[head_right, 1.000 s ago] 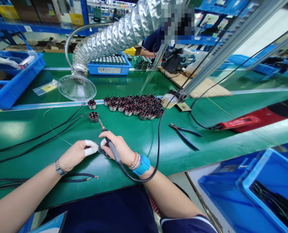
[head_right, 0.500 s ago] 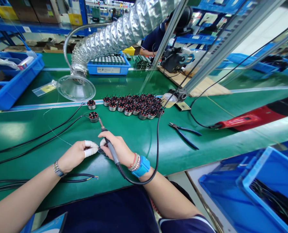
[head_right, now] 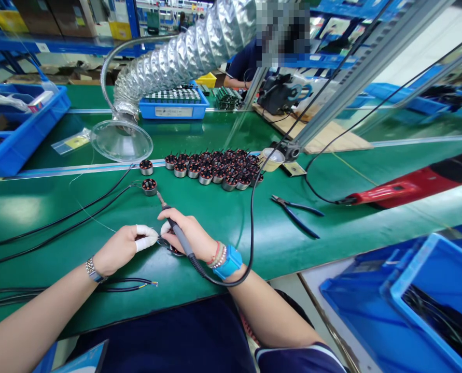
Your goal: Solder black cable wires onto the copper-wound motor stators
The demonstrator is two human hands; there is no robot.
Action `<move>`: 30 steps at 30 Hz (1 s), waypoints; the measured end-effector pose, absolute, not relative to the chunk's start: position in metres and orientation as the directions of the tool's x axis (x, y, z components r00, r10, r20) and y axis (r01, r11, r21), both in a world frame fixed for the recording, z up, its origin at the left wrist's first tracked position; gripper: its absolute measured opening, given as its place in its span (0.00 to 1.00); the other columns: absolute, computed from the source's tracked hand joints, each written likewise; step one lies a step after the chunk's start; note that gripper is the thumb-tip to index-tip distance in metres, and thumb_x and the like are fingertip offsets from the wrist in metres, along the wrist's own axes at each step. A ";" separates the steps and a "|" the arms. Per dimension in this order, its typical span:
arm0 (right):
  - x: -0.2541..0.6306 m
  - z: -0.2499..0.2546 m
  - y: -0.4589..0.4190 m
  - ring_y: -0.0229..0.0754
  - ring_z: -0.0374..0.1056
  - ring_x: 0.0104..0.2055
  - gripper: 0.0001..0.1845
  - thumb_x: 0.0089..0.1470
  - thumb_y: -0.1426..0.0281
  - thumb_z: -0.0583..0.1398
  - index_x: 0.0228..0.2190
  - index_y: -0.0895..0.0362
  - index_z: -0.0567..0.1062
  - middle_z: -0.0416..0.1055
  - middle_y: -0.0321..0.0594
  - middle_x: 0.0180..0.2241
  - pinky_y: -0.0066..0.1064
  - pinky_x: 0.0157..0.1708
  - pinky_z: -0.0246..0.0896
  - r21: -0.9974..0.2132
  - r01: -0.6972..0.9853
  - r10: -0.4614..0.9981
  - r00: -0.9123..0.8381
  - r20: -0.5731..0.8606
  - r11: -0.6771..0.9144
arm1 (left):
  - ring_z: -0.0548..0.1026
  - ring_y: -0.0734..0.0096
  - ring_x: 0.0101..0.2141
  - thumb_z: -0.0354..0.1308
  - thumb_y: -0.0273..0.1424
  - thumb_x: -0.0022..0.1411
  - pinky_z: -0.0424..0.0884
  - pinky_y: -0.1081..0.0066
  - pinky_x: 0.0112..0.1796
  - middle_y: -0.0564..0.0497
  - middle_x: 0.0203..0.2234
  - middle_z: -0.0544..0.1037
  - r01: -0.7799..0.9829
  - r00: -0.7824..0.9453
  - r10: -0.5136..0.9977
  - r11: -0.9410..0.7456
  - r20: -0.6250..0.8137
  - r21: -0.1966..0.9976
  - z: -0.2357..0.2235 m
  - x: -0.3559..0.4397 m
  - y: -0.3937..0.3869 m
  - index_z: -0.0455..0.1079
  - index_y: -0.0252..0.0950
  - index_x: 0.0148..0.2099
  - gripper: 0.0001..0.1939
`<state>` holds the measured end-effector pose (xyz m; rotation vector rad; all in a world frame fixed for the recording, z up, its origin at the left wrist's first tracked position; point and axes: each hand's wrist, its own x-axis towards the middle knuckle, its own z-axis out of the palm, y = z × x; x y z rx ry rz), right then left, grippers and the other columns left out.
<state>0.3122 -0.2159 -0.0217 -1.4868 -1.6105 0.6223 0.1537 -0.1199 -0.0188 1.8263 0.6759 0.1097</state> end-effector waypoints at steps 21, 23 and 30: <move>0.288 -0.057 -0.265 0.42 0.63 0.33 0.14 0.53 0.80 0.51 0.42 0.57 0.65 0.67 0.41 0.27 0.35 0.33 0.62 -0.310 0.909 0.787 -0.029 0.617 0.277 | 0.50 0.82 0.16 0.55 0.40 0.50 0.44 0.76 0.18 0.59 0.14 0.57 0.466 0.798 0.389 0.086 -0.460 0.881 -0.023 0.156 -0.120 0.62 0.33 0.24 0.15; 0.291 -0.062 -0.260 0.42 0.63 0.33 0.14 0.54 0.80 0.51 0.42 0.58 0.66 0.67 0.42 0.27 0.35 0.33 0.62 -0.261 0.921 0.755 -0.052 0.654 0.289 | 0.50 0.82 0.16 0.56 0.41 0.49 0.43 0.77 0.18 0.60 0.14 0.56 0.462 0.800 0.349 0.160 -0.488 0.872 -0.023 0.156 -0.120 0.61 0.33 0.24 0.15; 0.291 -0.058 -0.248 0.41 0.61 0.32 0.10 0.54 0.79 0.52 0.38 0.59 0.68 0.68 0.42 0.27 0.33 0.31 0.60 -0.175 0.950 0.722 -0.068 0.689 0.257 | 0.52 0.83 0.16 0.56 0.42 0.49 0.46 0.78 0.18 0.59 0.14 0.57 0.446 0.805 0.350 0.176 -0.479 0.877 -0.021 0.155 -0.121 0.61 0.33 0.24 0.17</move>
